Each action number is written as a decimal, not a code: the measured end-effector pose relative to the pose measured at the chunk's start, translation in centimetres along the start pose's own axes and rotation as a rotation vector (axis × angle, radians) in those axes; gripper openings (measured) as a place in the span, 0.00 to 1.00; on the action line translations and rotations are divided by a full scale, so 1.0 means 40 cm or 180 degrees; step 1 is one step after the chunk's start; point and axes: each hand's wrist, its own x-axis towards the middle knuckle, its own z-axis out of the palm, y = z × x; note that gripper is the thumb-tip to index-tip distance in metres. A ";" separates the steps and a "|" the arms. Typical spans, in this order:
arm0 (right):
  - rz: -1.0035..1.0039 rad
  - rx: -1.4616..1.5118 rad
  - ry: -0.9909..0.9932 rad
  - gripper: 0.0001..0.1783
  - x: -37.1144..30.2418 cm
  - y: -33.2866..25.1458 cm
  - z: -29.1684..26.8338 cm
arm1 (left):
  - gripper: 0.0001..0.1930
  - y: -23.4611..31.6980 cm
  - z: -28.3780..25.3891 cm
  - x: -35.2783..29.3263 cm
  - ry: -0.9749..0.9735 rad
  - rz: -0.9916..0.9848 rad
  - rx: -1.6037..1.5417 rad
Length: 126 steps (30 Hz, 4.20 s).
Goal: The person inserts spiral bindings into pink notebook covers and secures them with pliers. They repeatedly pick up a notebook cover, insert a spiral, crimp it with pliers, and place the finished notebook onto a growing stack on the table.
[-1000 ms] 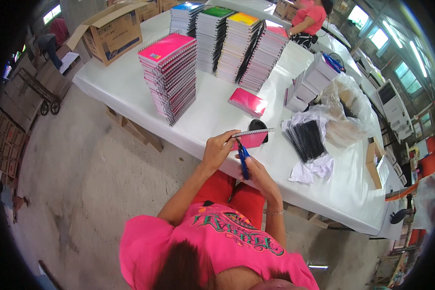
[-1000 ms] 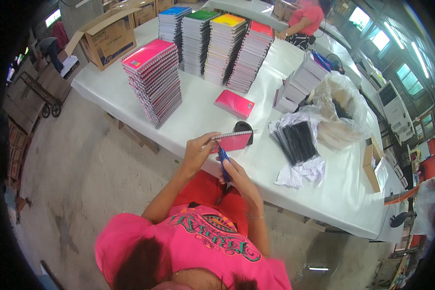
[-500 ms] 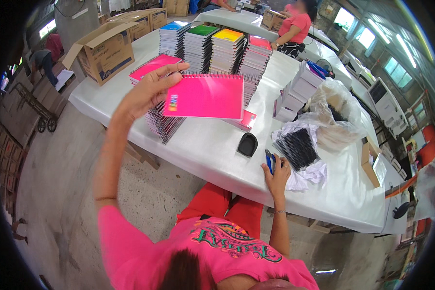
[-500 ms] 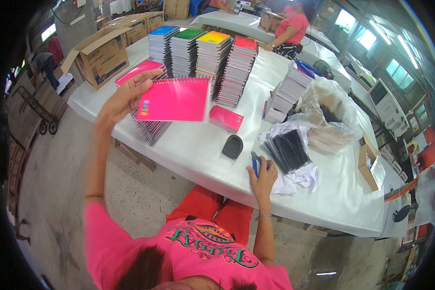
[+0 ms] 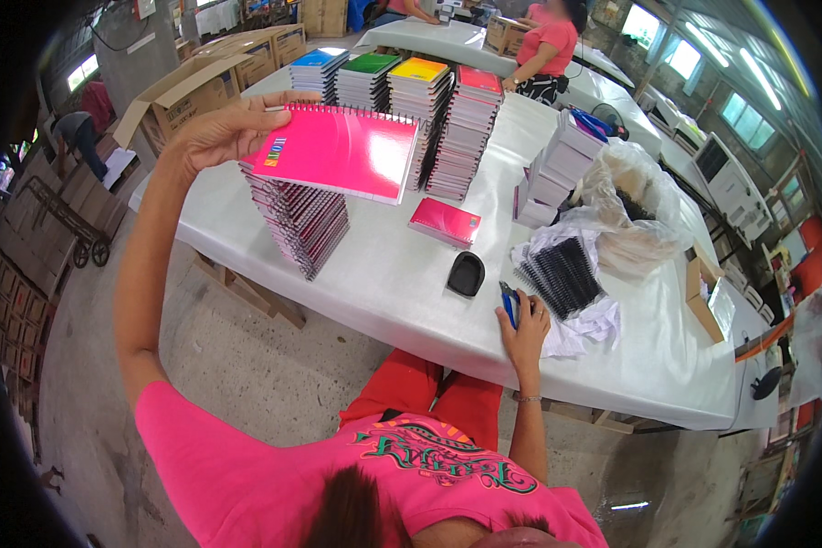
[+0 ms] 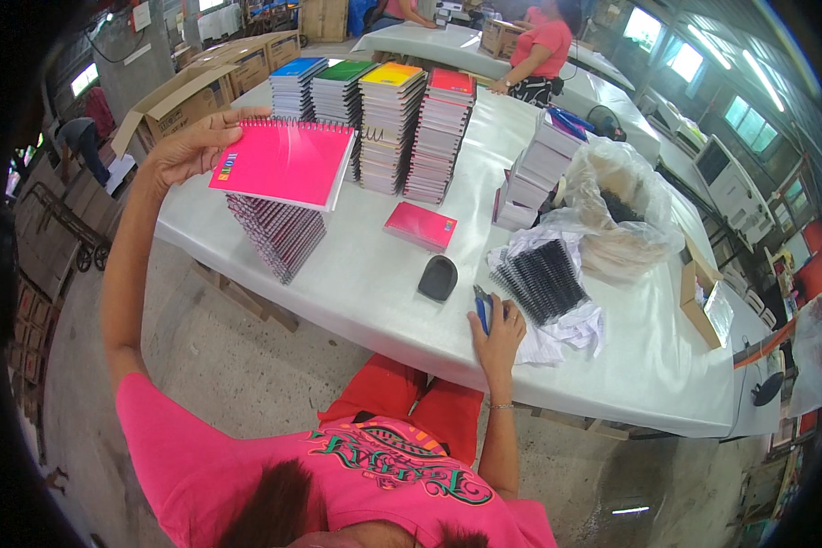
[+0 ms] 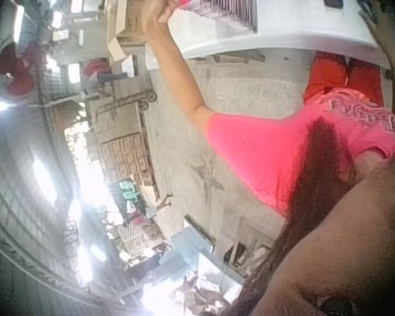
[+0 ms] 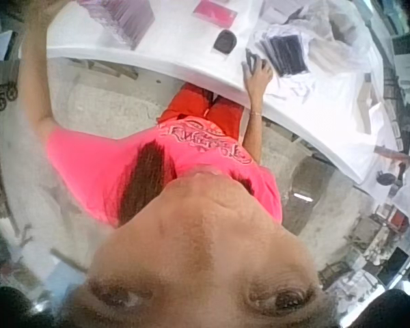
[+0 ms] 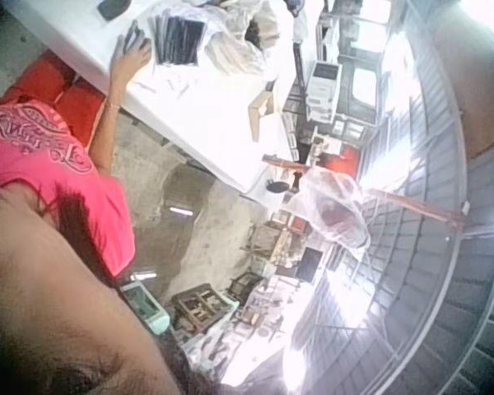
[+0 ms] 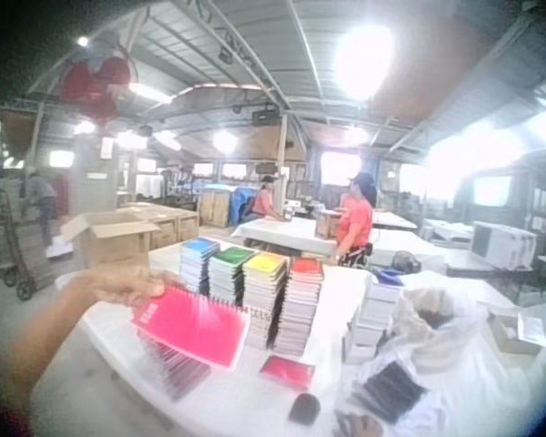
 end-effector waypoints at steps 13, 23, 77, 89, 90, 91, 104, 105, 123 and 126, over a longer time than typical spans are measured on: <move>0.0003 0.0034 -0.0009 0.33 -0.002 0.000 0.004 | 0.16 0.075 -0.203 0.115 0.1134 0.0863 0.2702; 0.0036 0.0050 -0.0017 0.32 0.000 -0.004 -0.003 | 0.22 -0.072 -0.159 0.259 0.0460 0.1261 0.4576; 0.1401 0.2277 -0.0681 0.36 0.466 0.016 0.312 | 0.13 -0.676 0.407 0.139 0.0178 0.0444 0.1153; 0.1682 0.5514 -0.0489 0.22 0.134 -0.278 0.040 | 0.28 -0.732 0.546 0.249 0.1319 0.1114 -0.1452; 0.1753 0.5520 -0.0586 0.22 0.111 -0.276 0.037 | 0.24 -0.727 0.565 0.247 0.1492 0.1223 -0.1587; 0.1826 0.5526 -0.0688 0.21 0.094 -0.271 0.035 | 0.22 -0.725 0.570 0.242 0.1476 0.1181 -0.1513; 0.1057 -0.0249 0.0589 0.23 0.235 0.314 -0.140 | 0.18 -0.592 0.420 0.105 0.0690 0.1004 0.3712; 0.1150 -0.0422 0.0426 0.23 0.230 0.331 -0.120 | 0.20 -0.601 0.423 0.103 0.0676 0.1002 0.4016; 0.1085 -0.0281 0.0139 0.16 0.203 0.393 -0.050 | 0.25 -0.733 0.492 0.084 0.1792 0.1103 0.4040; 0.0988 0.0043 0.0241 0.14 0.192 0.390 -0.053 | 0.29 -0.747 0.505 0.093 0.1951 0.1060 0.3752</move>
